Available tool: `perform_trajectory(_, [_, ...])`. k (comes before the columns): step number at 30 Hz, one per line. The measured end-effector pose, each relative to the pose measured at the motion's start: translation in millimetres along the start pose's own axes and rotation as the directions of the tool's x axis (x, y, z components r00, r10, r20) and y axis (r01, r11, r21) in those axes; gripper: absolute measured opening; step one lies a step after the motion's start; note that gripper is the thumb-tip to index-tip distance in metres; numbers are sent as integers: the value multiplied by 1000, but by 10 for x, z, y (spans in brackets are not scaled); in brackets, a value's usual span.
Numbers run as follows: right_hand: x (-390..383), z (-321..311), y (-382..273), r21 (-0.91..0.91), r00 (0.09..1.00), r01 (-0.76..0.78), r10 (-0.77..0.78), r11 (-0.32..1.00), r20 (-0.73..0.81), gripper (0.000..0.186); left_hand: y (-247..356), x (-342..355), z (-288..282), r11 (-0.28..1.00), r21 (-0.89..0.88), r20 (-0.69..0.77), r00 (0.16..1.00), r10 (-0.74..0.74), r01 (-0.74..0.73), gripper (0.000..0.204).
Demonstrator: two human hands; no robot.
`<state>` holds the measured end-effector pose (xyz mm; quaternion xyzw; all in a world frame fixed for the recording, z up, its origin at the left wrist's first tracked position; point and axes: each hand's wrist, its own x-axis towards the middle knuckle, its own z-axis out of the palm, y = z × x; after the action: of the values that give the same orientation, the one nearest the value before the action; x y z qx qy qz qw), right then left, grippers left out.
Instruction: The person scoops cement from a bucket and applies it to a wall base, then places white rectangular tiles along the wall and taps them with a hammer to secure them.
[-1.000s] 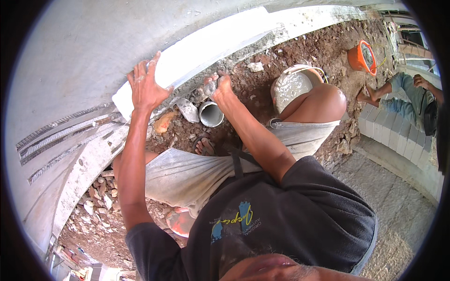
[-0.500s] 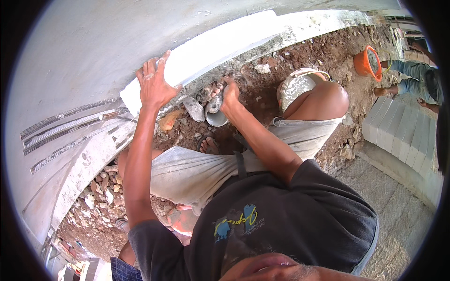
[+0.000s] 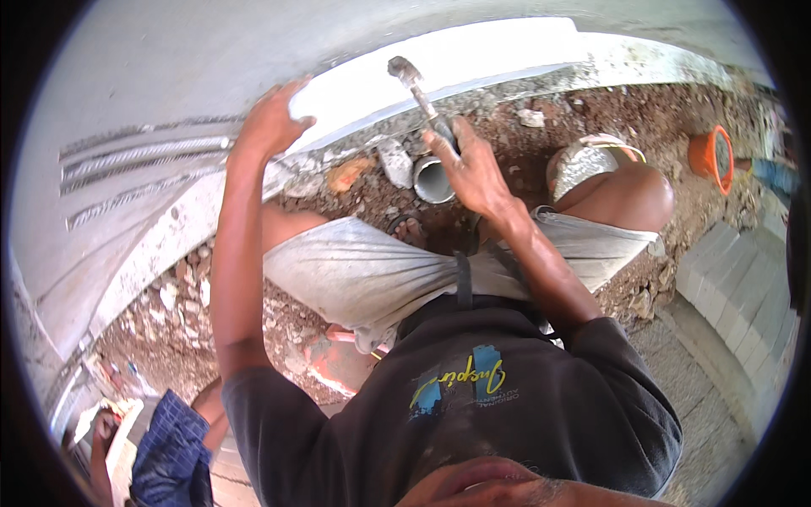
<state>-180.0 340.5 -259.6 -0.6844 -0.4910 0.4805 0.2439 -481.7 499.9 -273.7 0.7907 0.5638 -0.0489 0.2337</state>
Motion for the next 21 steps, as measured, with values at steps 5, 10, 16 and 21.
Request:
perform_trajectory(5, [115, 199, -116, -64, 989, 129, -124, 990, 75, 54, 20, 58, 6, 999, -6, -13, 998, -54, 54, 71])
perform_trajectory(10, [187, 345, -118, -209, 976, 218, -207, 953, 72, 47, 51, 14, -3, 999, 3, -56, 997, -48, 48, 72])
perform_trajectory(16, [237, 375, -119, -252, 978, 200, -176, 947, 114, 44, 39, 59, -31, 999, -44, -42, 999, -20, 18, 70])
perform_trajectory(21, [192, 347, -183, -234, 969, 234, -207, 944, 136, 42, 51, 51, -16, 991, -54, 40, 992, -117, 120, 73])
